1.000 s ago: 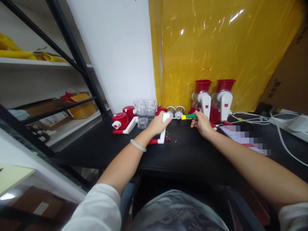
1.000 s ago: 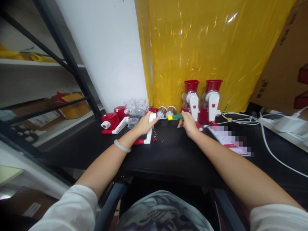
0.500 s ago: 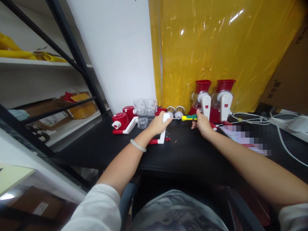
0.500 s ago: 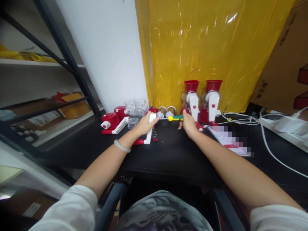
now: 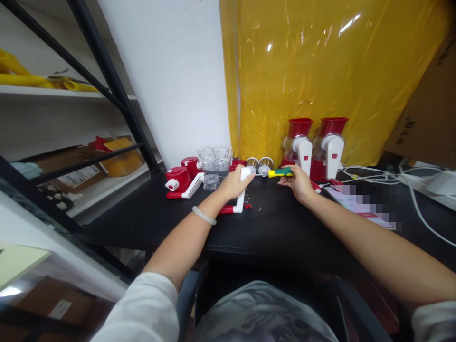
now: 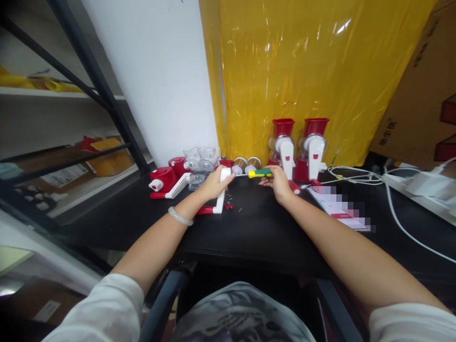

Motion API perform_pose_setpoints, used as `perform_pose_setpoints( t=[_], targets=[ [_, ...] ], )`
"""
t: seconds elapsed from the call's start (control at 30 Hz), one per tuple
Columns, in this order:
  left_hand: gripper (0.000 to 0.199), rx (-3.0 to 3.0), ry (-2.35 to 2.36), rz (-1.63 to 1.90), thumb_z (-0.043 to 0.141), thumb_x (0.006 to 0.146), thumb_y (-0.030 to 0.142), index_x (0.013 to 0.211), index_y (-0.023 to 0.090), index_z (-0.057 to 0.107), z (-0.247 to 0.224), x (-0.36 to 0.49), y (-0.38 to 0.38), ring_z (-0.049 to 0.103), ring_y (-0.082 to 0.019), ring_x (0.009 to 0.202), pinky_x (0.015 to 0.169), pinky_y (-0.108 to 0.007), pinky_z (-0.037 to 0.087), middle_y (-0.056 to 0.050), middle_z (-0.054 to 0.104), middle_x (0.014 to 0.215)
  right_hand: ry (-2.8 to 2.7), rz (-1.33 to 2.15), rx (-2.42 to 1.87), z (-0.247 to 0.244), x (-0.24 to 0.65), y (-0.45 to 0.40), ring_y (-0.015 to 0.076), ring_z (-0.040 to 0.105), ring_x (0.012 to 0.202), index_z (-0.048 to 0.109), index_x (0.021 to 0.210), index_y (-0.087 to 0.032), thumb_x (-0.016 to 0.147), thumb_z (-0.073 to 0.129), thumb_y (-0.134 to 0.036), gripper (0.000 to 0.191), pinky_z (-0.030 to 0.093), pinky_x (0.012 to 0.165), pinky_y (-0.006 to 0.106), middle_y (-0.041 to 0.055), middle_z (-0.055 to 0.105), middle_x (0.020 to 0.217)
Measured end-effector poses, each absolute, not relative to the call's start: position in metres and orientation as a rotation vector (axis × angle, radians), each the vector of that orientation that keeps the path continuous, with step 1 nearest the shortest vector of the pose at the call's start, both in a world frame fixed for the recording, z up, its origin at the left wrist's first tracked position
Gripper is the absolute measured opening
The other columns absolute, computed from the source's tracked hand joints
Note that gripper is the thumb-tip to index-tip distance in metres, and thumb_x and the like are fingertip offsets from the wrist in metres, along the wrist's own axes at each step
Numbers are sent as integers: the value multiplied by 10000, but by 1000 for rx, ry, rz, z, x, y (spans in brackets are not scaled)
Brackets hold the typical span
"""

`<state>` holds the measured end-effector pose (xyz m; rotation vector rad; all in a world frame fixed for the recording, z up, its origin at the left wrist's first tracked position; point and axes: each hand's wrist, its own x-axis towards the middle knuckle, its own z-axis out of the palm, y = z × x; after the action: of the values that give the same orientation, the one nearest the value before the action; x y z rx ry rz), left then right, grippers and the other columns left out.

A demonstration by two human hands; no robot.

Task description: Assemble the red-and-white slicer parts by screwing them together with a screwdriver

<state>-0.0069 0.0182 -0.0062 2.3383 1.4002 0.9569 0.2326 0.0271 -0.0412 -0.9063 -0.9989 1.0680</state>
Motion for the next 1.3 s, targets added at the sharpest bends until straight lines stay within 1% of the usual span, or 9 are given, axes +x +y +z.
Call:
perform_pose_setpoints(
  t=[0.1, 0.2, 0.4, 0.5, 0.6, 0.7, 0.83, 0.9, 1.3],
  targets=[
    [546, 2333, 1408, 947, 420, 879, 667, 1099, 176, 511, -6, -7, 18, 661, -270, 844, 748, -378, 477, -105, 689, 887, -983, 1062, -918, -40, 232, 26, 121, 582, 443, 549, 889, -202, 823, 450, -279, 141, 491, 472, 239, -32, 566, 513],
    [540, 2327, 1407, 943, 421, 881, 662, 1098, 176, 509, -5, -6, 17, 661, -268, 831, 740, -374, 476, -99, 687, 864, -976, 1051, -917, -40, 231, 26, 110, 557, 417, 542, 862, -208, 834, 502, -329, 130, 493, 456, 241, -41, 563, 520],
    [513, 2336, 1393, 947, 432, 888, 641, 1086, 175, 508, -5, -6, 18, 663, -276, 856, 762, -377, 474, -96, 689, 864, -1068, 976, -924, -44, 232, 28, 110, 490, 334, 457, 779, -232, 815, 575, -574, 364, 419, 375, 223, -82, 468, 410],
    [530, 2336, 1394, 948, 424, 884, 656, 1091, 177, 508, -6, -7, 18, 662, -278, 862, 748, -372, 474, -103, 691, 889, -1141, 899, -938, -46, 231, 27, 116, 472, 313, 438, 752, -236, 830, 535, -617, 402, 397, 358, 227, -81, 446, 382],
    [532, 2335, 1398, 950, 429, 882, 654, 1097, 175, 511, -6, -7, 18, 662, -279, 868, 760, -377, 475, -103, 691, 883, -1107, 898, -991, -45, 231, 27, 124, 505, 336, 455, 762, -230, 891, 476, -533, 330, 414, 373, 233, -59, 493, 410],
    [526, 2331, 1402, 955, 435, 882, 648, 1097, 174, 513, -5, -6, 18, 661, -280, 877, 772, -382, 475, -103, 690, 884, -1018, 1006, -997, -42, 230, 26, 131, 555, 380, 500, 823, -213, 933, 363, -383, 244, 435, 405, 234, -30, 556, 471],
    [526, 2321, 1412, 948, 437, 878, 655, 1088, 178, 511, -5, -6, 18, 660, -275, 861, 763, -380, 474, -102, 687, 887, -995, 1061, -941, -38, 230, 25, 121, 594, 425, 539, 894, -191, 872, 337, -206, 204, 466, 467, 228, -16, 608, 542],
    [523, 2323, 1412, 951, 436, 878, 656, 1079, 180, 511, -6, -6, 18, 658, -271, 854, 761, -378, 471, -100, 684, 882, -987, 1046, -935, -38, 230, 24, 121, 598, 430, 547, 900, -185, 843, 354, -182, 202, 465, 471, 225, -14, 609, 545],
    [546, 2322, 1428, 959, 418, 877, 673, 1083, 177, 516, -8, -6, 19, 654, -262, 829, 717, -356, 463, -96, 682, 864, -950, 1049, -879, -40, 230, 26, 130, 582, 452, 574, 868, -188, 794, 424, -200, 167, 478, 459, 238, -17, 579, 507]
  ],
)
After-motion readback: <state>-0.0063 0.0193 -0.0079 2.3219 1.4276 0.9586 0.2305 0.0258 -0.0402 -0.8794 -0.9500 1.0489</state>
